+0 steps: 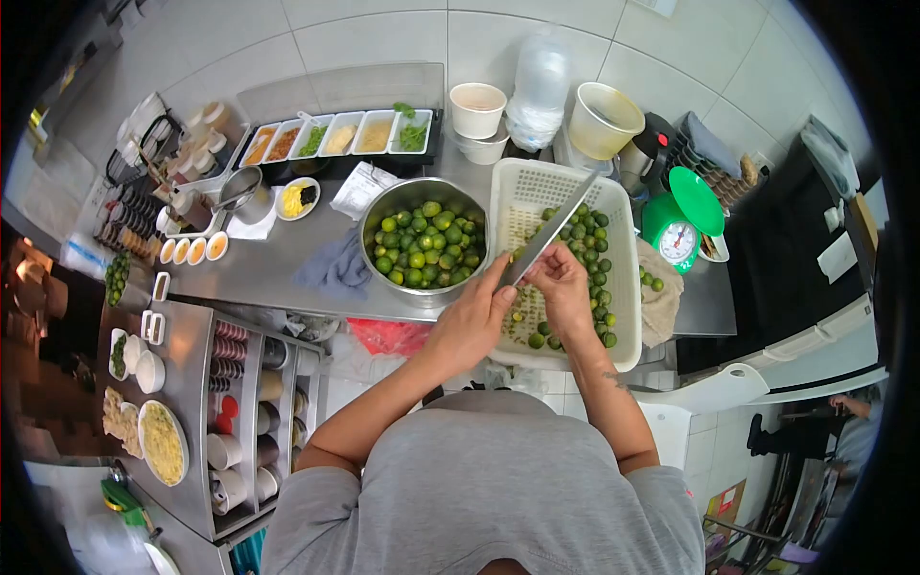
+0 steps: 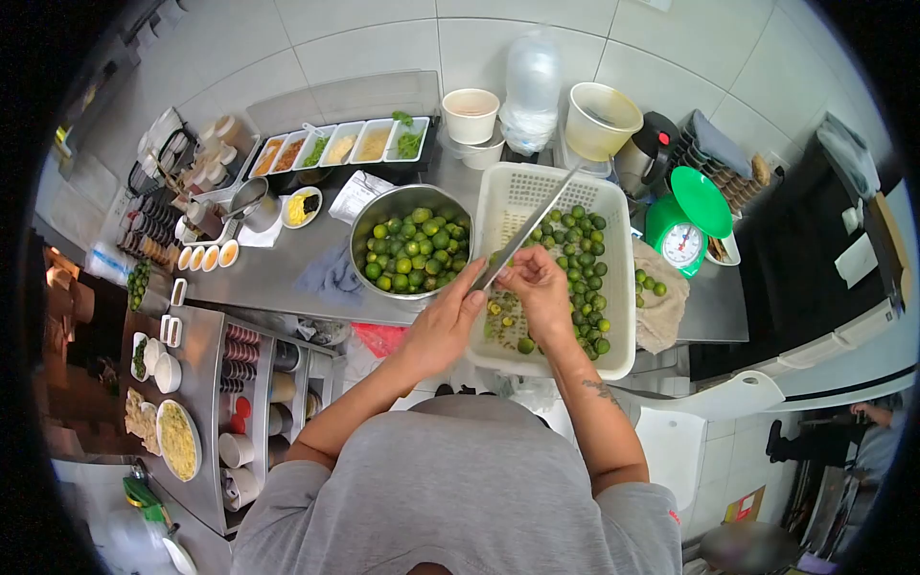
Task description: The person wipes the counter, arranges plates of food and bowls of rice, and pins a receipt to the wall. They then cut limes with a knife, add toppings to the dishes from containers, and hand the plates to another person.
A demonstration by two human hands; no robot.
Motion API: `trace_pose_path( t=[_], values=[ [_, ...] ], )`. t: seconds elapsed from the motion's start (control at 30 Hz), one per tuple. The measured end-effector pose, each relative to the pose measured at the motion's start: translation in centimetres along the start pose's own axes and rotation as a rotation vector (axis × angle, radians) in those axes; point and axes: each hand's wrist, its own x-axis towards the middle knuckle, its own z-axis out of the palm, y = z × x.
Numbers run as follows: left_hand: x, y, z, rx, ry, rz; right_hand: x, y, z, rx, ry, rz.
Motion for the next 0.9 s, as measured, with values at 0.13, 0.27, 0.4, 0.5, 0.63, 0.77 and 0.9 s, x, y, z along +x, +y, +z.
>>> trace_pose_path(
  t=[0.13,0.27,0.4,0.5,0.63,0.77,0.9],
  values=[
    [-0.1,-1.2,-0.2,-0.016,0.046,0.005,-0.1,0.5,0.8,-0.047,-0.039,0.063],
    [0.0,-0.9,-0.9,-0.149,0.064,-0.114,-0.7,1.2,2.2,-0.189,-0.098,0.033],
    [0.4,-1.9,-1.9,-0.169,0.035,-0.150,-0.2,1.0,3.1,-0.133,-0.137,0.071],
    [0.6,-2.4,-2.4,-0.149,0.067,-0.213,0.7,0.5,3.6,-0.100,-0.228,0.106],
    [0.7,-3.0,-3.7,-0.210,0.169,-0.288,4.8,-1.2,0.5,-0.549,-0.283,-0.008],
    [0.8,-4.7,-6.0,-0.274,0.306,-0.318,9.8,1.3,-8.4,-1.569,-0.182,-0.375],
    [0.5,-4.4,-7.6,-0.398,0.358,-0.392,11.1,3.3,-12.3,-1.811,-0.326,-0.245]
  ],
)
